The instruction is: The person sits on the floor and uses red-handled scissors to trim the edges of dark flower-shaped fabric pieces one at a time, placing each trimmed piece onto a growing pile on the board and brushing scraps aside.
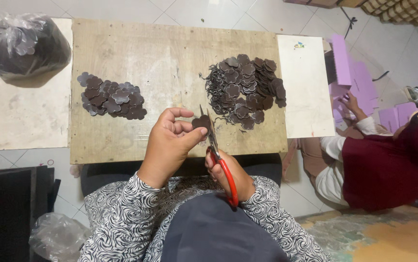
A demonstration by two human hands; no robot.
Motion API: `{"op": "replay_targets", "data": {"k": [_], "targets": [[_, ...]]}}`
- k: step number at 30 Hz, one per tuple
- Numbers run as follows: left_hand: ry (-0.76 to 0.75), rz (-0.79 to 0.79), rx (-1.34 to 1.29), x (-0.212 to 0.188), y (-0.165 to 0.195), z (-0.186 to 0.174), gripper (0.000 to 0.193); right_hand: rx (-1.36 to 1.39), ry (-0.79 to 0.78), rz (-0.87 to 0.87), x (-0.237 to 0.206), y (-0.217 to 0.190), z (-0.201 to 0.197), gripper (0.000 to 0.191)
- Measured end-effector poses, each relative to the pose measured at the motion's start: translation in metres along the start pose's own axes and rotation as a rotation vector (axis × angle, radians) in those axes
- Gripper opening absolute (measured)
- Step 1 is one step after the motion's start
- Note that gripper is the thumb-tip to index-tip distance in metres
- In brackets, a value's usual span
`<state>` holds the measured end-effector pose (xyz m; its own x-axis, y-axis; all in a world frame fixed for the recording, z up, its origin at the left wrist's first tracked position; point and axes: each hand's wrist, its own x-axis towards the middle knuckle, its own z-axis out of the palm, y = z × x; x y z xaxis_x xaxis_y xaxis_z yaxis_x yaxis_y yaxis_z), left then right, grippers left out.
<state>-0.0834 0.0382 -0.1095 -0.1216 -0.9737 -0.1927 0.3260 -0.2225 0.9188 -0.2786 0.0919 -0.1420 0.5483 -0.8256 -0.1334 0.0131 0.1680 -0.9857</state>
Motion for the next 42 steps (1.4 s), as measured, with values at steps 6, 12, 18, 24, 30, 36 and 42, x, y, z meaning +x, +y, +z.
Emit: {"op": "replay_targets", "data": {"k": [6,12,18,24,30,36,42], "targets": [[-0.065,0.023,-0.049,0.0012,-0.0069,-0.0022,0.019,-0.031,-0.028,-0.034,0.0007,0.0014,-0.0005,0.068],[-0.126,0.006,-0.005,-0.0006,-0.0052,0.0001,0.014,0.011,-0.028,-0.035,-0.0017,0.0037,-0.0007,0.074],[-0.077,-0.1,0.019,-0.0037,-0.0005,0.0022,0.014,0.097,-0.089,-0.023,-0.0037,0.0038,-0.002,0.074],[-0.126,-0.04,0.01,-0.0024,-0.0017,0.0022,0.015,0.168,-0.053,-0.034,-0.0057,0.0023,0.0001,0.062],[-0.118,-0.018,-0.005,-0.001,-0.0046,0.0016,0.014,0.166,-0.051,-0.034,-0.0043,0.0013,-0.0007,0.061],[-0.146,-0.071,-0.034,-0.0007,-0.0057,0.0025,0.012,0.078,-0.055,-0.007,-0.0044,0.0012,-0.0005,0.075],[-0.16,-0.097,-0.058,-0.0028,-0.0032,0.0039,0.011,0.087,-0.11,0.002,-0.0043,-0.0011,-0.0034,0.076]]}}
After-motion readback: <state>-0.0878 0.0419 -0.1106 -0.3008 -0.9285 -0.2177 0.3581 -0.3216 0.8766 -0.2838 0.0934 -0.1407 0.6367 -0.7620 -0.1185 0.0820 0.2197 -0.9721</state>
